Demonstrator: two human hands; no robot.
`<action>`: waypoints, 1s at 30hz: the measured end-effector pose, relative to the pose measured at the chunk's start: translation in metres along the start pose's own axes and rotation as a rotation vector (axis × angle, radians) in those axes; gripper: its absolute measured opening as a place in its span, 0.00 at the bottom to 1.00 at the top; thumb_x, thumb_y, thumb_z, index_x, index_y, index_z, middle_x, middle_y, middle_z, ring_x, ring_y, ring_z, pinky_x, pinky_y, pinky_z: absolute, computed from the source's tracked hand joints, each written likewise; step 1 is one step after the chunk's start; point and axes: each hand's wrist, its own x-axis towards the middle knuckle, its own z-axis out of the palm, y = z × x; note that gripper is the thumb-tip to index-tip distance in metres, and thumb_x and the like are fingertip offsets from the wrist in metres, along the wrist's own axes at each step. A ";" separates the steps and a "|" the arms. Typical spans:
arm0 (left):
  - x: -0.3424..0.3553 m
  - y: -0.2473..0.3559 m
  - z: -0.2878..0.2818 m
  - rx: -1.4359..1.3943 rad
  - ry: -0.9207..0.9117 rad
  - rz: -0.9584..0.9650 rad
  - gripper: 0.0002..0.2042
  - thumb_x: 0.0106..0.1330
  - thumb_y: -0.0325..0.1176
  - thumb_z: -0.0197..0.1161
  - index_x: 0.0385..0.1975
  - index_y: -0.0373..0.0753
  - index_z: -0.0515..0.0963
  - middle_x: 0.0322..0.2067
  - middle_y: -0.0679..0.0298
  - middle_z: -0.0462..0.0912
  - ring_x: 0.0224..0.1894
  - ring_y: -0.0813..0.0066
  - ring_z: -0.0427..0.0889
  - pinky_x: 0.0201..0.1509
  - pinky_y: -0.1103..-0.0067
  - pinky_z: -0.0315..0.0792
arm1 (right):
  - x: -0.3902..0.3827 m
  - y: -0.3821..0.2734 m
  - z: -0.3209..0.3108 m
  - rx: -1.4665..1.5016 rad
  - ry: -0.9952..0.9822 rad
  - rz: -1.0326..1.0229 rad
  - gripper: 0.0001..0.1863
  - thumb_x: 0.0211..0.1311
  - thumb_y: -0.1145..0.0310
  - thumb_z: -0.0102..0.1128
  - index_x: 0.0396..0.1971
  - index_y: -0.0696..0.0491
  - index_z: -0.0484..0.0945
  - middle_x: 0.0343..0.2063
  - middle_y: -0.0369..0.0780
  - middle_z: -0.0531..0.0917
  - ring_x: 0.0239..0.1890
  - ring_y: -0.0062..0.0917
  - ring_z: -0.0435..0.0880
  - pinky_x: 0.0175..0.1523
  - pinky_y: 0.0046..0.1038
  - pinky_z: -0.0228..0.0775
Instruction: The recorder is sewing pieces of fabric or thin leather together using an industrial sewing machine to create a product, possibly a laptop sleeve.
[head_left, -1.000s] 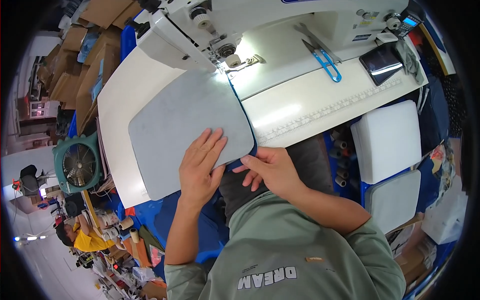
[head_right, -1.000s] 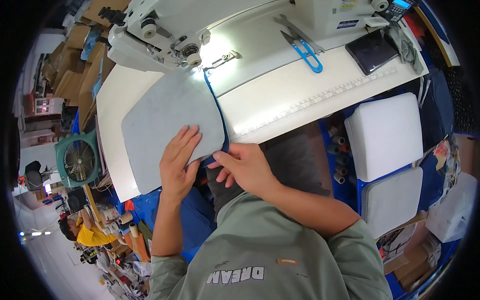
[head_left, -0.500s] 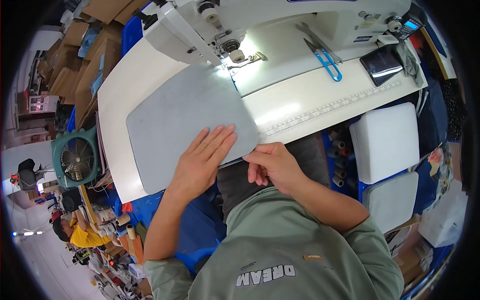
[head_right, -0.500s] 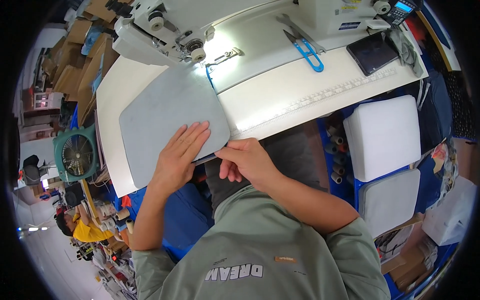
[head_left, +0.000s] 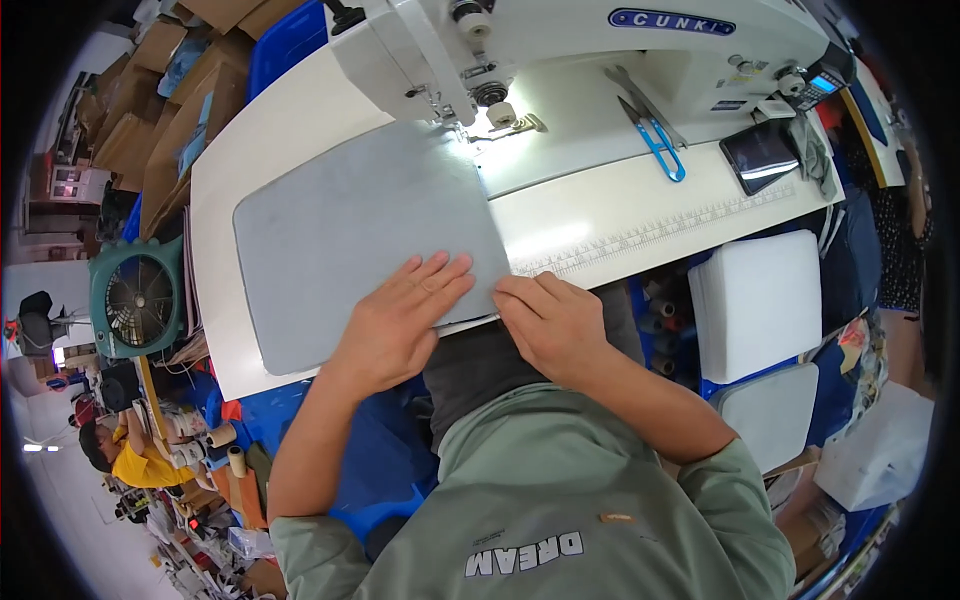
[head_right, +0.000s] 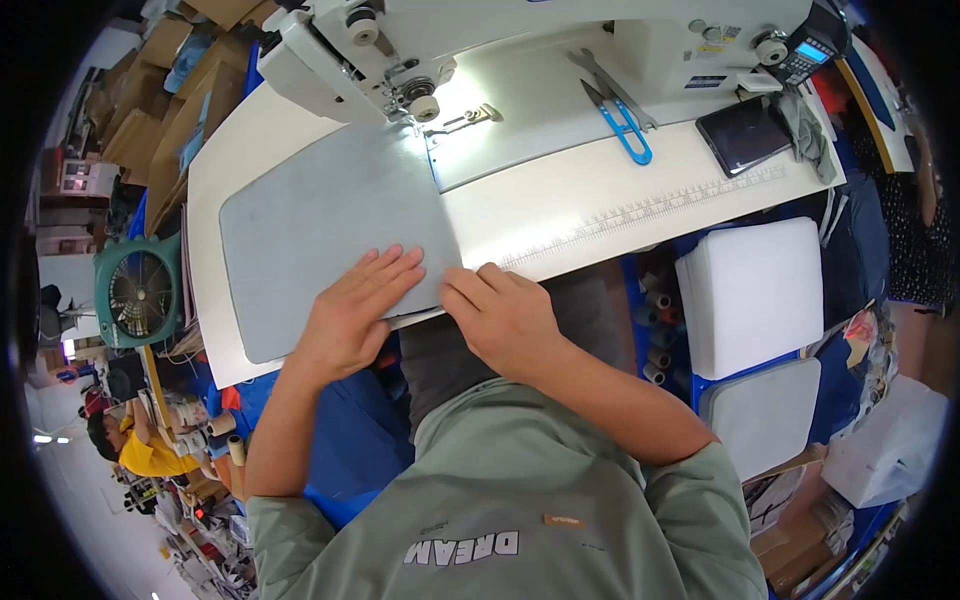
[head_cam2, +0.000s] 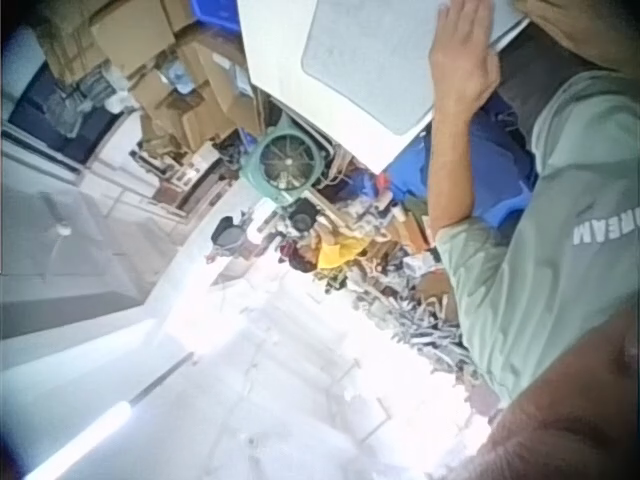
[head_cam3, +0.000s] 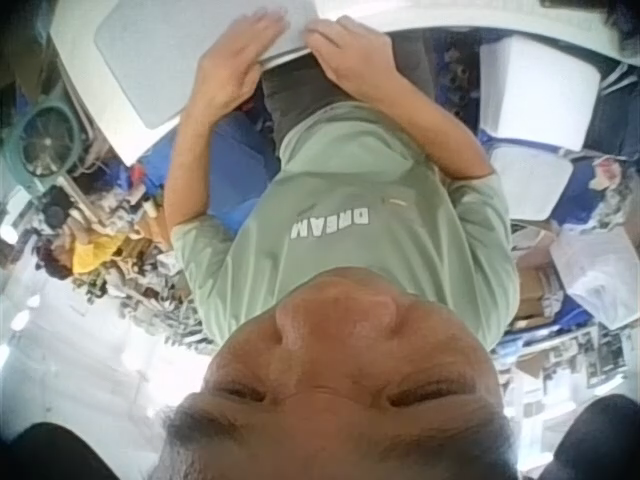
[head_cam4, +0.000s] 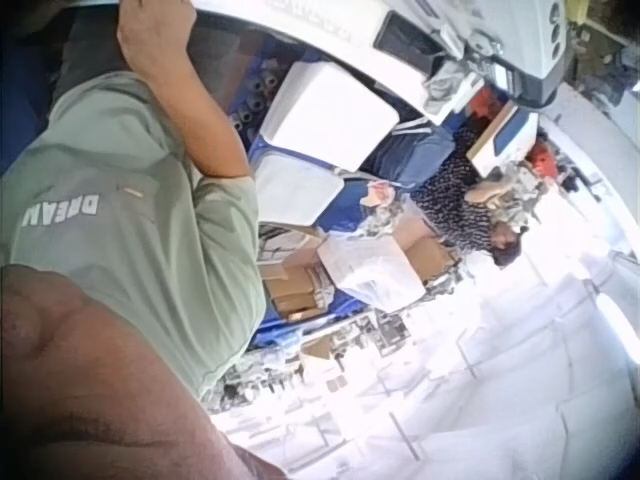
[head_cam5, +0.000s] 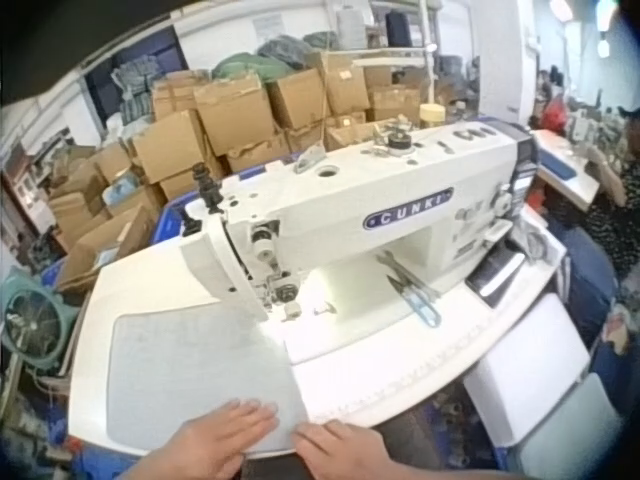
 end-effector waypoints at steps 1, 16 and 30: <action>0.001 -0.004 -0.007 -0.187 -0.070 -0.033 0.26 0.63 0.30 0.67 0.63 0.39 0.80 0.68 0.58 0.79 0.72 0.56 0.76 0.77 0.60 0.69 | 0.001 0.000 0.000 -0.006 0.000 -0.004 0.13 0.52 0.73 0.67 0.40 0.53 0.81 0.46 0.35 0.82 0.39 0.25 0.83 0.38 0.27 0.77; 0.080 -0.007 0.046 0.161 0.513 -0.208 0.15 0.64 0.33 0.70 0.49 0.37 0.85 0.55 0.56 0.84 0.54 0.55 0.83 0.55 0.65 0.81 | 0.016 0.013 -0.012 0.107 -0.071 -0.105 0.10 0.50 0.74 0.71 0.35 0.54 0.83 0.42 0.35 0.84 0.43 0.29 0.83 0.45 0.31 0.75; 0.106 -0.027 0.037 0.235 0.438 -0.252 0.13 0.67 0.33 0.68 0.49 0.37 0.84 0.57 0.56 0.81 0.53 0.56 0.83 0.43 0.64 0.85 | 0.050 0.038 0.001 0.110 -0.031 -0.129 0.07 0.49 0.74 0.69 0.28 0.52 0.79 0.34 0.34 0.82 0.36 0.29 0.81 0.39 0.32 0.75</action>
